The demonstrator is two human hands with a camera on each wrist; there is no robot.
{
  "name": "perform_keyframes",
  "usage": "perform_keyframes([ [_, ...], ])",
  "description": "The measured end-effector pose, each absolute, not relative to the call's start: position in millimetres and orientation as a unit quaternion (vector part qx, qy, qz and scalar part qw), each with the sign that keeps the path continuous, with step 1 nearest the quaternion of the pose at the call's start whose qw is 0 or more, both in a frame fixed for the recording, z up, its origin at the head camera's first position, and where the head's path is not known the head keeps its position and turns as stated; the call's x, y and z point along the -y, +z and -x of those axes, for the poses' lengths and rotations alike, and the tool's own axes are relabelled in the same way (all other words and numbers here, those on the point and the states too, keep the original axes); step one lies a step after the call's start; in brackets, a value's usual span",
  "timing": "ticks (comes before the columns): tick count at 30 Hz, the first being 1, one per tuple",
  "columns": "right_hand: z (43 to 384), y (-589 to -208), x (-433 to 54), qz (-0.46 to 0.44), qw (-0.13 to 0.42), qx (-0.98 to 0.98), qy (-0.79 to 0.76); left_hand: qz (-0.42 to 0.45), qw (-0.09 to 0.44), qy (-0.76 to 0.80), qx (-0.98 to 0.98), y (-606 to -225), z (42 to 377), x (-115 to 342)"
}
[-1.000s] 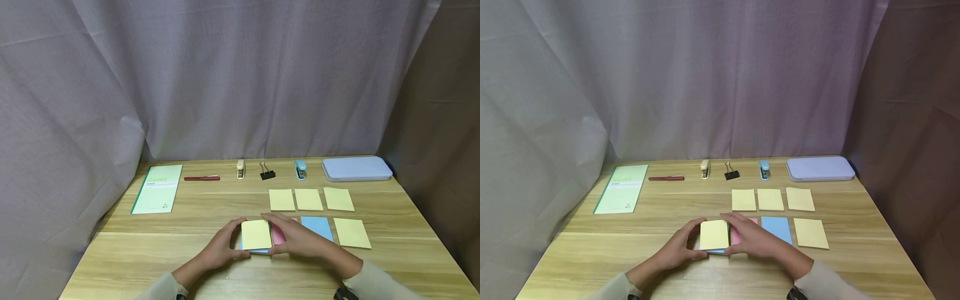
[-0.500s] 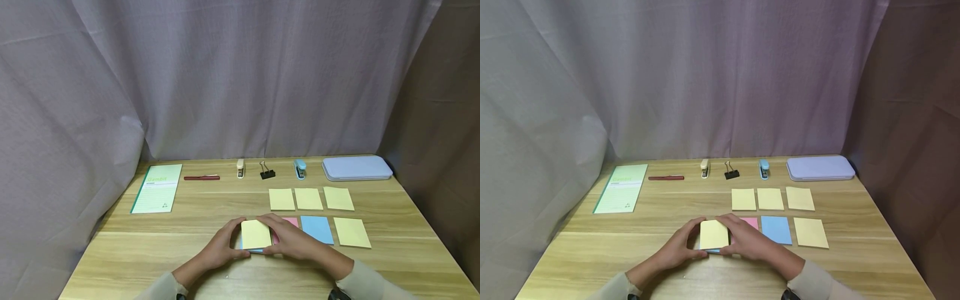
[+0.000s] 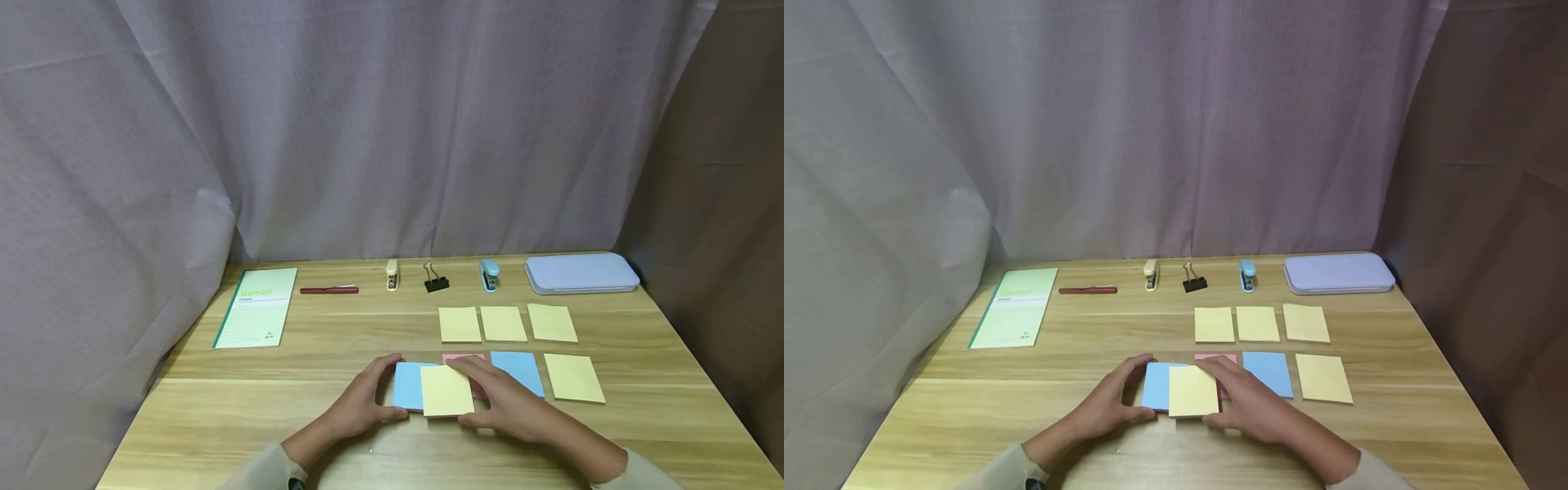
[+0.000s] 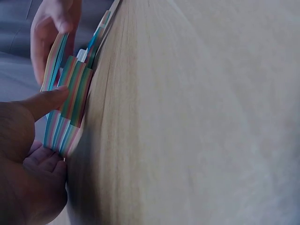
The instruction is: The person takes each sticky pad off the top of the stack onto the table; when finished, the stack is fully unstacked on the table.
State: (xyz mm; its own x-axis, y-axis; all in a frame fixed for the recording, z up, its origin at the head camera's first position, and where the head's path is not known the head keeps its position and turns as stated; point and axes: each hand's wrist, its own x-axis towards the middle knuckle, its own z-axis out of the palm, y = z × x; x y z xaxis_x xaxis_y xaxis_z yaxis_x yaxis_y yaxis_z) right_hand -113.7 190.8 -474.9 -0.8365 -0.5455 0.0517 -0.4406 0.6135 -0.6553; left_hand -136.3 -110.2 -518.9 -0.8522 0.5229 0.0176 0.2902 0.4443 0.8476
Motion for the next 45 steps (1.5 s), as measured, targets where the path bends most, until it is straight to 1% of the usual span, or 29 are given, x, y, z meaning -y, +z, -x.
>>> perform_keyframes([
  [9, 78, -481, -220, 0.258, 0.046, -0.911, -0.319, -0.238, 0.128, 0.471, -0.840, -519, 137, 112],
  [16, 63, -499, -221, 0.307, 0.005, -0.898, -0.314, -0.237, 0.128, 0.475, -0.838, -519, 138, 111],
  [20, 60, -508, -221, 0.330, -0.023, -0.895, -0.300, -0.236, 0.128, 0.475, -0.838, -520, 138, 111],
  [23, 59, -512, -221, 0.339, -0.034, -0.893, -0.293, -0.236, 0.129, 0.475, -0.838, -520, 137, 110],
  [36, 58, -506, -222, 0.334, -0.014, -0.903, -0.271, -0.233, 0.137, 0.475, -0.837, -519, 137, 110],
  [40, 60, -496, -220, 0.315, -0.004, -0.909, -0.272, -0.236, 0.138, 0.466, -0.842, -518, 137, 111],
  [45, 70, -478, -213, 0.292, 0.025, -0.910, -0.293, -0.242, 0.134, 0.456, -0.846, -518, 137, 112],
])
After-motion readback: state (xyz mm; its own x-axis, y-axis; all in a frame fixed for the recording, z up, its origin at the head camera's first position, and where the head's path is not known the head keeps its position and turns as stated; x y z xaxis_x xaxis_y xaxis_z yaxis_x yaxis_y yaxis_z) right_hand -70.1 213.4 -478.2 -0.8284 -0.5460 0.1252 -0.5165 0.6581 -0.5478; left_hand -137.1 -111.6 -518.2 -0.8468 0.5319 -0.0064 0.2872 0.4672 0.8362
